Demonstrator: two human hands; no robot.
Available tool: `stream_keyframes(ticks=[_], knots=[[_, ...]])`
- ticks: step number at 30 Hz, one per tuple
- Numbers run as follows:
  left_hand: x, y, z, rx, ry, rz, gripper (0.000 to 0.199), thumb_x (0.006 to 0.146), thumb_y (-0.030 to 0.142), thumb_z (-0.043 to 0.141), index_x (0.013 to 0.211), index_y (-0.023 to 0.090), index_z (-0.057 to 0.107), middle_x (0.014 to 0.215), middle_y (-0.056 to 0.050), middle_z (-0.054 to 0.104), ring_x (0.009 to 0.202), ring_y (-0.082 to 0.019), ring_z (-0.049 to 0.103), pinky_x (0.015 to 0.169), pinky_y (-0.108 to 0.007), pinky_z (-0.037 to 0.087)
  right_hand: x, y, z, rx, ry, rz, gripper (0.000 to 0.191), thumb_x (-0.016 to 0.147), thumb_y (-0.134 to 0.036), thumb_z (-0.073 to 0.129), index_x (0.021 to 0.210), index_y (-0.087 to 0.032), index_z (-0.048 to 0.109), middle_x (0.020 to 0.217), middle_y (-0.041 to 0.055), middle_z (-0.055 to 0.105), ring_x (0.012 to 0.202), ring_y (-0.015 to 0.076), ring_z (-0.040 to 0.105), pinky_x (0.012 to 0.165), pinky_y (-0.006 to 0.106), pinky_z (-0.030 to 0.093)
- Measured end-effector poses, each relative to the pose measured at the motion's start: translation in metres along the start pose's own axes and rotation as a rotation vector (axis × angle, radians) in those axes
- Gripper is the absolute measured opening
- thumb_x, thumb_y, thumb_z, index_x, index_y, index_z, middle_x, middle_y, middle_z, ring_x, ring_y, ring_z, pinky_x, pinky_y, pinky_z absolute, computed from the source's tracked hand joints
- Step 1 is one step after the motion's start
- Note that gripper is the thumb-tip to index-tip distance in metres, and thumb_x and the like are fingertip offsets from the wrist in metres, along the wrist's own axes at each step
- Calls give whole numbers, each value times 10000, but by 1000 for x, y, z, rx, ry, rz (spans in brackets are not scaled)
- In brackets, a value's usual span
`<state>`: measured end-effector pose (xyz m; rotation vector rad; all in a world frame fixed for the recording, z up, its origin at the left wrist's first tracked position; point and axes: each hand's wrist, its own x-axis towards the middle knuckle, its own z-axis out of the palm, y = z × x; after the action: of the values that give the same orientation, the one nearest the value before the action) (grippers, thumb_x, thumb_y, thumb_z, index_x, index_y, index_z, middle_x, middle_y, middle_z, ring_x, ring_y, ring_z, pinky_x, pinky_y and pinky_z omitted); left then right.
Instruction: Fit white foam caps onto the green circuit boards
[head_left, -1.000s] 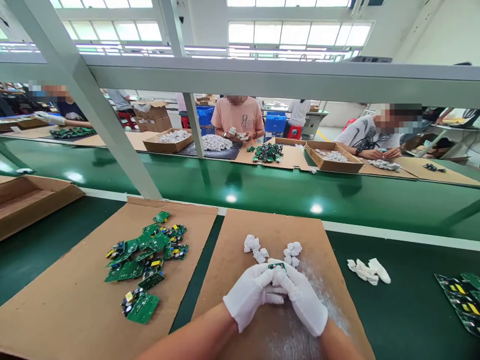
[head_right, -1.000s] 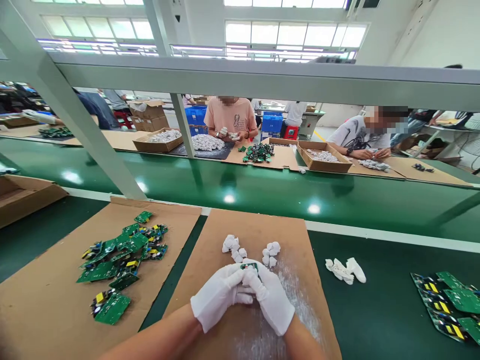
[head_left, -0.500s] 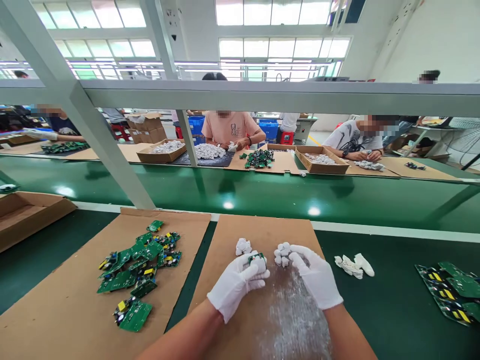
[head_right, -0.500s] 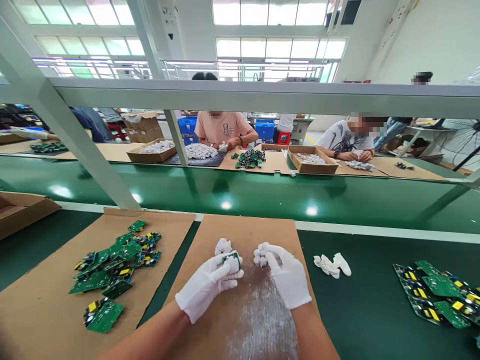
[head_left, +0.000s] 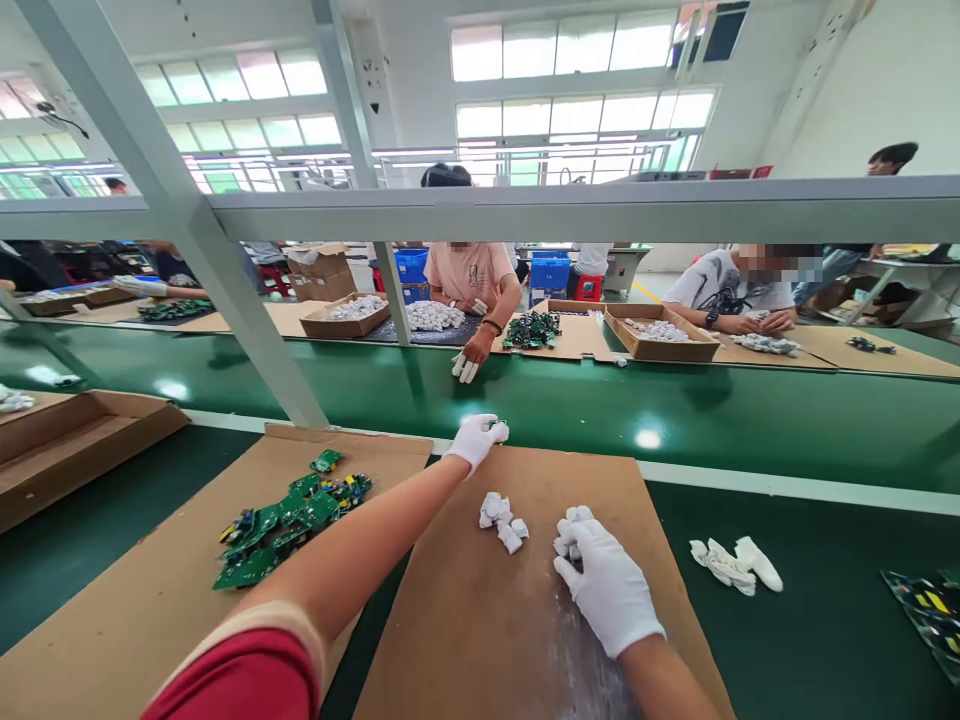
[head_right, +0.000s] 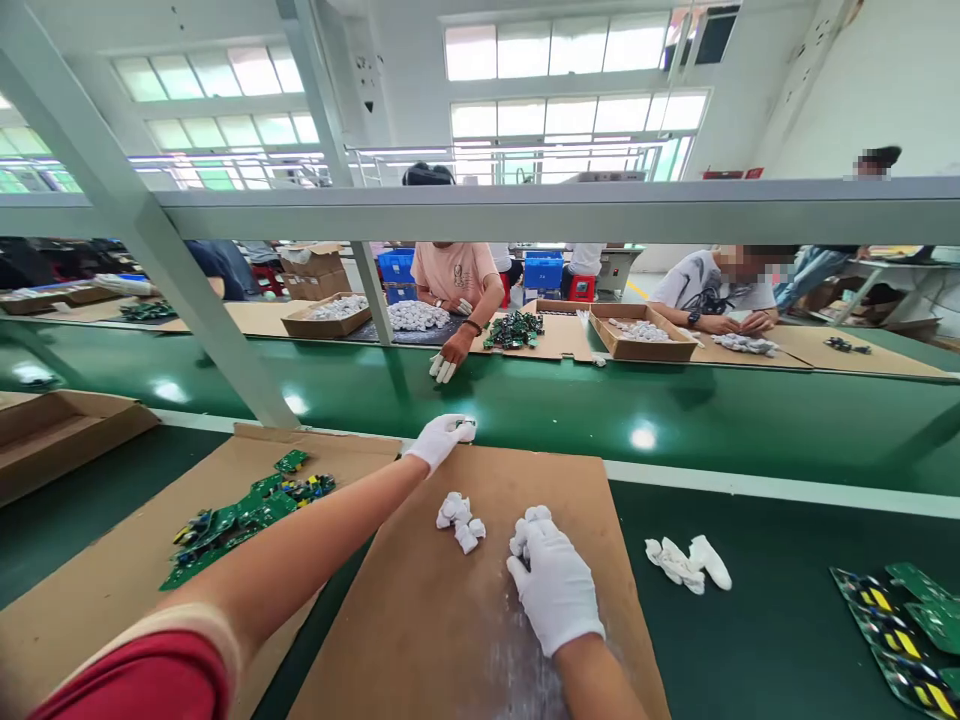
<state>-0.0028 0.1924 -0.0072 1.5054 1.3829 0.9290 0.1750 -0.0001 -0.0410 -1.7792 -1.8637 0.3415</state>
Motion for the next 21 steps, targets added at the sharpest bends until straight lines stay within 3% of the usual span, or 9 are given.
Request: stream_keyframes(ticks=[2, 6, 9, 11, 13, 15, 18, 20, 21], knots=[[17, -7, 3, 111, 39, -9, 316, 834, 324, 512, 1086, 137, 536, 1089, -86, 579, 963, -185, 564, 851, -411, 450, 0, 3, 4, -10, -14, -9, 277, 724, -146, 531, 968, -254, 603, 1221, 49, 560, 1230, 218, 416, 978, 376, 374], [33, -18, -4, 320, 96, -23, 377, 835, 355, 499, 1162, 166, 503, 1240, -100, 489, 1130, -237, 465, 961, -494, 347, 1, 6, 6, 32, -23, -80, 159, 726, -117, 499, 762, -247, 583, 1111, 20, 616, 1213, 205, 435, 996, 366, 364], [29, -20, -18, 431, 89, 0, 441, 835, 397, 484, 1212, 170, 466, 1308, -111, 433, 1197, -257, 404, 998, -515, 289, 1, 7, 5, 138, -26, -70, 100, 762, -170, 485, 772, -233, 562, 1019, 40, 644, 1087, 191, 543, 966, 341, 400], [18, -20, -35, 485, 35, 39, 449, 831, 411, 485, 1209, 168, 475, 1308, -114, 443, 1197, -247, 412, 1005, -499, 290, 2, 8, 5, 244, -6, -41, 156, 804, -250, 455, 900, -224, 576, 1018, 58, 643, 1042, 186, 573, 945, 331, 422], [1, -21, -60, 530, -41, 78, 435, 824, 398, 500, 1191, 165, 499, 1280, -111, 485, 1172, -227, 448, 1006, -462, 307, 1, 8, 5, 320, 29, -17, 283, 828, -324, 424, 1040, -204, 567, 1055, 78, 632, 1058, 200, 565, 955, 350, 414], [-19, -25, -95, 581, -101, 93, 416, 799, 373, 539, 1164, 175, 535, 1248, -96, 527, 1154, -206, 474, 1014, -399, 316, -2, 6, 4, 327, 30, -12, 340, 836, -397, 400, 1025, -194, 598, 1024, 89, 645, 1020, 225, 580, 935, 367, 425], [-50, -36, -161, 683, -97, 43, 428, 744, 360, 598, 1143, 206, 566, 1235, -74, 548, 1173, -206, 462, 1033, -333, 289, -6, 2, 4, 295, -98, -53, 433, 853, -483, 320, 764, -213, 646, 763, 65, 684, 719, 215, 637, 721, 322, 505], [-67, -46, -206, 752, -27, -26, 464, 764, 387, 575, 1181, 190, 531, 1281, -95, 503, 1206, -227, 423, 1049, -395, 254, -8, 0, 6, 286, -156, -74, 494, 841, -539, 302, 619, -232, 619, 609, 40, 665, 557, 192, 611, 585, 285, 495], [-74, -52, -226, 781, 14, -65, 474, 784, 404, 549, 1199, 177, 509, 1303, -107, 475, 1219, -238, 405, 1049, -440, 237, -9, 0, 8, 276, -120, -62, 496, 810, -578, 336, 569, -241, 608, 579, 35, 664, 534, 190, 608, 562, 275, 492]])
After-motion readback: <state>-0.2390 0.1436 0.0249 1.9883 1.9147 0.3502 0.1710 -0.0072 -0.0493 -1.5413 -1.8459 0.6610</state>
